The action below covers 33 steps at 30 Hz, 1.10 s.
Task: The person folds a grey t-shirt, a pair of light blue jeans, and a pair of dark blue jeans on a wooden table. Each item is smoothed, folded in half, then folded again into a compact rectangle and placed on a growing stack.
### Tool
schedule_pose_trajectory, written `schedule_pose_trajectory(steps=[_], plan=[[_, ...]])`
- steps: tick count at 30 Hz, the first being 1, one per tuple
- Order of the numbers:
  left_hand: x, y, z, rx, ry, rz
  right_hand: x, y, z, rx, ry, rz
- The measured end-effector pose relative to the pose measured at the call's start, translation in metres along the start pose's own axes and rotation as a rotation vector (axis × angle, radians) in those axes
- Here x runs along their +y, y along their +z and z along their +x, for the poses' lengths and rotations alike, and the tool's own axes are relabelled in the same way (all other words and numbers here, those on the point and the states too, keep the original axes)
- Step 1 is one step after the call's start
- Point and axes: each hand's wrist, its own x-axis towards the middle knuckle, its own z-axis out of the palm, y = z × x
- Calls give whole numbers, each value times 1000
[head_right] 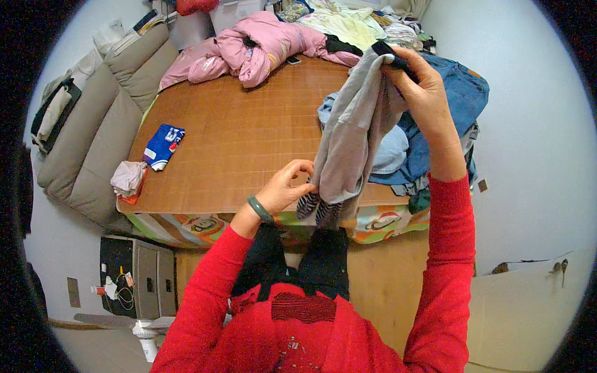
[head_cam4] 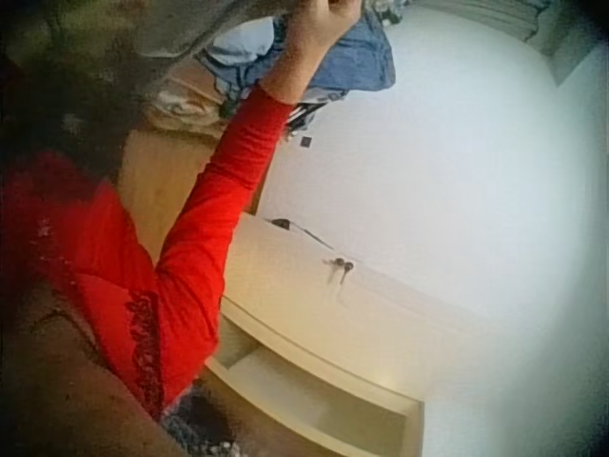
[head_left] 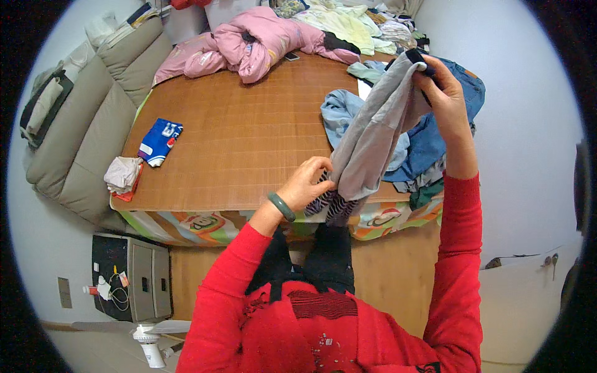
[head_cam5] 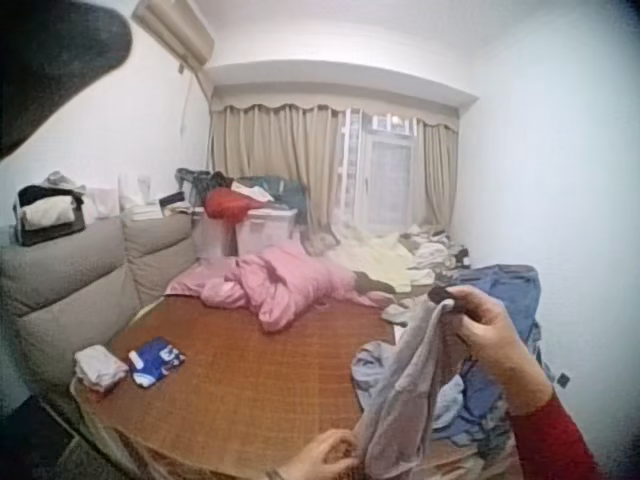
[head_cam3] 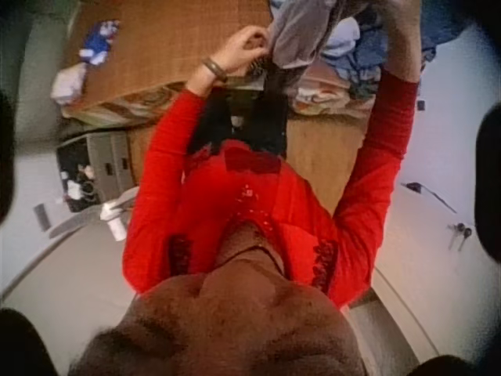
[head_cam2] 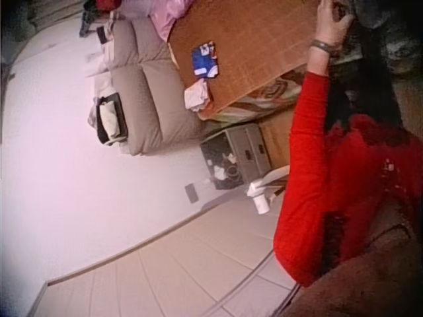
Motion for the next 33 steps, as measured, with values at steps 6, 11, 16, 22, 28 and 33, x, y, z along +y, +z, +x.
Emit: schedule_pose_trajectory(steps=[6, 11, 16, 22, 28, 33], plan=[[-32, 39, 4, 270, -45, 49, 3, -1, 2, 92, -36, 33], [-42, 61, 4, 334, -59, 92, 7, -3, 6, 130, -91, 26], [-61, 83, 10, 392, -163, 87, 16, -2, 10, 145, -76, 74], [-91, 36, 15, 442, -287, -204, 53, -31, 12, 211, -129, -190], [-59, -114, -7, 457, -231, -252, 80, -48, -22, 245, 229, -217], [-8, -171, -48, 401, -298, -243, 73, -20, -58, 299, 297, 83]])
